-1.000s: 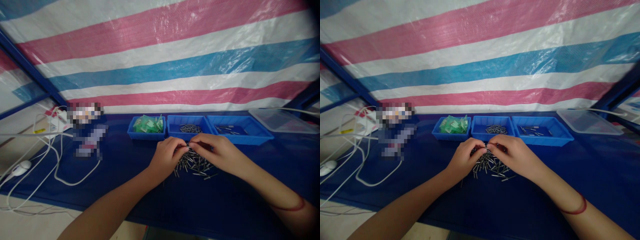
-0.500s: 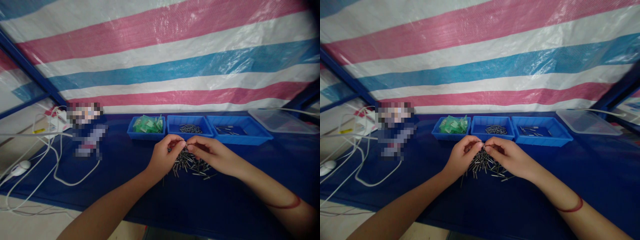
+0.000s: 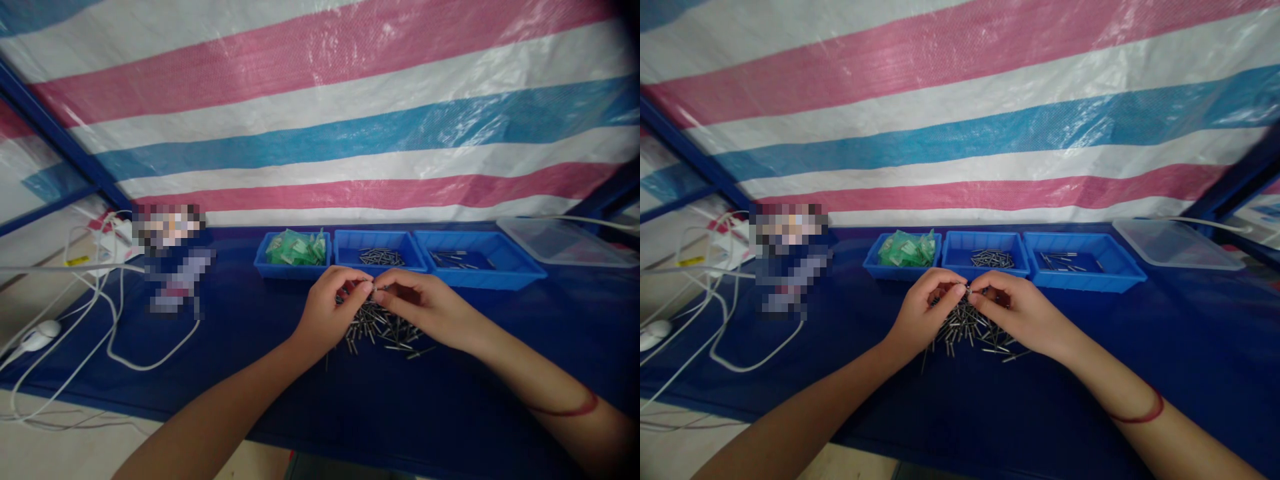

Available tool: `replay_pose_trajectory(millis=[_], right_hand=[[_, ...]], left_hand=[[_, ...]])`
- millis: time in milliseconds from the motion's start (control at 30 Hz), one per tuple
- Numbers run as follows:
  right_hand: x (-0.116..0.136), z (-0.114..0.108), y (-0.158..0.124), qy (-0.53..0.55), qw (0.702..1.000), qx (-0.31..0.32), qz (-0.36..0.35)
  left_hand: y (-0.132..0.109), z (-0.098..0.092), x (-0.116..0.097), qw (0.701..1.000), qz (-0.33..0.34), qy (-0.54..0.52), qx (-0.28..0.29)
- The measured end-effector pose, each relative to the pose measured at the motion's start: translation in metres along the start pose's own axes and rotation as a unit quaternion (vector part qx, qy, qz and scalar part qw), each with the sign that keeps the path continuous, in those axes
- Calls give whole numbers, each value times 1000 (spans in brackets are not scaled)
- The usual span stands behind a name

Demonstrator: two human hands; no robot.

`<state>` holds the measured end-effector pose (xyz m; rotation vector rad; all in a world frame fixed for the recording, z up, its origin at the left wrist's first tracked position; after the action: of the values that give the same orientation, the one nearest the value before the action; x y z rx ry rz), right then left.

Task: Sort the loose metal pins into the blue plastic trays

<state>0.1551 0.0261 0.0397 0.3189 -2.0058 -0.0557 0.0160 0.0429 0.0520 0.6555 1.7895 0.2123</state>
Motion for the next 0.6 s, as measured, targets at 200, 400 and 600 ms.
replay_pose_trajectory(millis=[200, 400, 600], right_hand=[[-2, -13, 1, 42, 998, -43, 4], [4, -19, 2, 11, 998, -68, -15], [-6, -87, 3, -125, 965, -229, -7]], left_hand=[[0, 1, 5, 1000, -26, 11, 4], [-2, 7, 7, 996, -38, 72, 46], [-16, 26, -1, 953, 95, 227, 178]])
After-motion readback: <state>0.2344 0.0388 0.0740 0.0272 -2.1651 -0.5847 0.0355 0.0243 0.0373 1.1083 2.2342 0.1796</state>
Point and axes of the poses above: each hand's wrist, its own y-axis towards the middle knuckle, its own z-axis out of the palm, x = y × z, the point moved 7 cm from there along y, towards the middle knuckle, and after that the axes turned 3 degrees about -x, right-handed, at the moved point
